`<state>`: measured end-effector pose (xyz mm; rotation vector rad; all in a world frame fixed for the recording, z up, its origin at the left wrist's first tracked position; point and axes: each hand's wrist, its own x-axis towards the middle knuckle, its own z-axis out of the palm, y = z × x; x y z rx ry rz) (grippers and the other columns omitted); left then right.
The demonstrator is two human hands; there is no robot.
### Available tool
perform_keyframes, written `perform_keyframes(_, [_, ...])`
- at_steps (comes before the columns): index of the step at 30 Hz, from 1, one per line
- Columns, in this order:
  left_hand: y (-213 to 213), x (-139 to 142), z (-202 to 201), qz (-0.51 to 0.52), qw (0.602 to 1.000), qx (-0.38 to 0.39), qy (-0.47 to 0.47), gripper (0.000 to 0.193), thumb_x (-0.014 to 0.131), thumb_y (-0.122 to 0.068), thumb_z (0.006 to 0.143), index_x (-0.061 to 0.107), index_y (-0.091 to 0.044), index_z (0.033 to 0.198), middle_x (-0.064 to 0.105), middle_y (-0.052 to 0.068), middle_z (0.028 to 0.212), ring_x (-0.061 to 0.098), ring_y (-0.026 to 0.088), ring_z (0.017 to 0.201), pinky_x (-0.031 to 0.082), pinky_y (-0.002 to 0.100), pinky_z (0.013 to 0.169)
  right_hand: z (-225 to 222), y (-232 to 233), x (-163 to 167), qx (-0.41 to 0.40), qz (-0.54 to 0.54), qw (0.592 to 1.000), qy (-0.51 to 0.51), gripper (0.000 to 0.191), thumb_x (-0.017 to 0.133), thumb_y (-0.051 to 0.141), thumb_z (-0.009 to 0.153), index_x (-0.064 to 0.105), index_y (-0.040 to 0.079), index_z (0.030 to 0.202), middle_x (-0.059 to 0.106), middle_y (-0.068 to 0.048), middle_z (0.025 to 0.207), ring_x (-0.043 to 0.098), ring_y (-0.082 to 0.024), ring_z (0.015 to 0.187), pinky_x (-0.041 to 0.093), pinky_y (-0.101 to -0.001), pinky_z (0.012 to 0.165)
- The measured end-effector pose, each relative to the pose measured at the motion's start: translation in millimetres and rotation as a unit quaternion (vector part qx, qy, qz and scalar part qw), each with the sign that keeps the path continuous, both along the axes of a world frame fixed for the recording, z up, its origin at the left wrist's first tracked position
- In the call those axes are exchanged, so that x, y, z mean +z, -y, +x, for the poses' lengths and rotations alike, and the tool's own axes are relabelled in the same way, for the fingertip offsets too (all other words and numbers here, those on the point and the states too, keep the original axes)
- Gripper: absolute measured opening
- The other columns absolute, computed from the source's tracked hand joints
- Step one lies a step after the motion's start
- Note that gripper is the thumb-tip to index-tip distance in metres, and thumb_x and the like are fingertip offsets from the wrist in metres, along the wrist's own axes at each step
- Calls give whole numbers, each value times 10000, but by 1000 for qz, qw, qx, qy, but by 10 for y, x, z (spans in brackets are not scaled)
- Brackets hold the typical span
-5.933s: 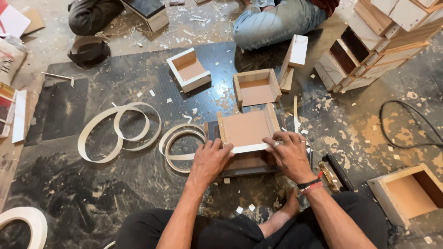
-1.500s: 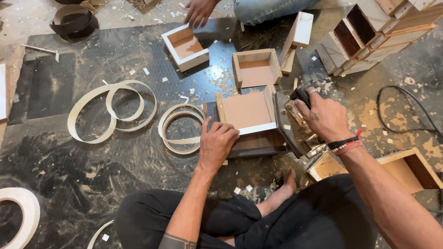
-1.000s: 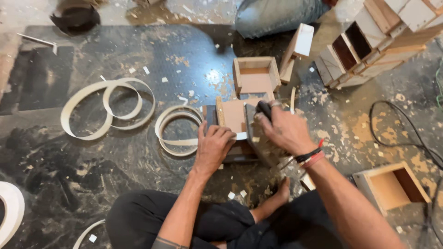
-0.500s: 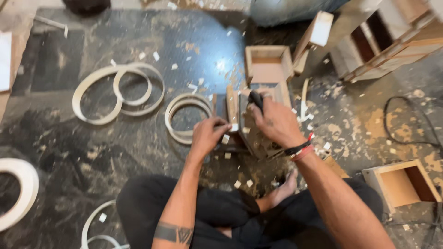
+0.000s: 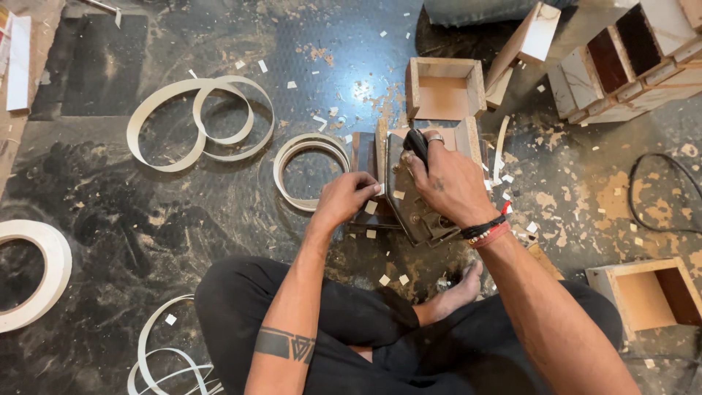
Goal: The person sits on the workshop floor and applies white edge banding strips to the front edges of small open wooden boxes. They press and align each strip along a box edge, then run a hand-held edge banding tool along the strip to secure and trim it, working on one box at a time.
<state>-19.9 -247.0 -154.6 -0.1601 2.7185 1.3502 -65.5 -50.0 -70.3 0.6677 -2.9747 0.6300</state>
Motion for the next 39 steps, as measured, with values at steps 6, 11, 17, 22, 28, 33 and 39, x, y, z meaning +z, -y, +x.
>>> perform_keyframes(6, [26, -10, 83, 38, 997, 57, -42, 251, 763, -350, 851, 784, -158, 1011, 788, 42, 905, 750, 216, 871, 552, 372, 814, 39, 18, 21, 12, 15, 1000, -19, 469, 558, 331, 1003, 509, -15, 1317, 686, -260, 716, 670, -463, 652, 514, -556, 587])
perform_keyframes(11, [46, 50, 109, 59, 993, 78, -72, 225, 774, -264, 846, 779, -164, 1048, 788, 23, 869, 754, 175, 815, 551, 353, 832, 46, 0, -6, 36, 23, 998, -48, 444, 567, 332, 1009, 521, 2, 1303, 681, -235, 698, 665, -452, 647, 508, -557, 575])
perform_keyframes(17, [-58, 188, 155, -20, 980, 53, -189, 159, 733, -172, 895, 763, -144, 1048, 784, 23, 876, 724, 200, 870, 401, 433, 1027, 25, 14, -25, 29, 41, 998, -33, 461, 568, 326, 1005, 519, -7, 1319, 674, -241, 682, 661, -455, 636, 504, -564, 576])
perform_keyframes(22, [-209, 213, 308, -163, 944, 11, -288, 203, 685, -113, 908, 746, -138, 1099, 784, 50, 972, 709, 219, 901, 382, 493, 1027, 14, 35, -29, 26, 40, 998, -38, 455, 571, 325, 1001, 530, -2, 1315, 676, -240, 685, 659, -460, 640, 502, -569, 581])
perform_keyframes(28, [-34, 136, 471, -217, 973, -35, -74, 170, 655, -107, 973, 719, -119, 1130, 771, 76, 931, 702, 241, 835, 445, 467, 943, 9, -22, -20, 22, 45, 999, -5, 439, 556, 334, 1018, 543, -8, 1294, 692, -224, 705, 677, -431, 633, 521, -547, 597])
perform_keyframes(33, [49, 10, 484, -251, 966, -15, -65, 186, 669, -148, 929, 744, -121, 1097, 736, 109, 1054, 643, 287, 1030, 471, 468, 905, 22, -62, -4, 17, 30, 999, 6, 462, 572, 340, 993, 539, -3, 1301, 696, -237, 717, 680, -444, 663, 518, -557, 624])
perform_keyframes(39, [-24, -45, 430, -190, 950, 77, -234, 186, 676, -123, 902, 741, -92, 1074, 715, 91, 1144, 597, 294, 1143, 441, 453, 963, -29, -109, 16, 2, -93, 987, 134, 508, 618, 416, 912, 557, 80, 1288, 723, -219, 886, 719, -398, 786, 536, -507, 707])
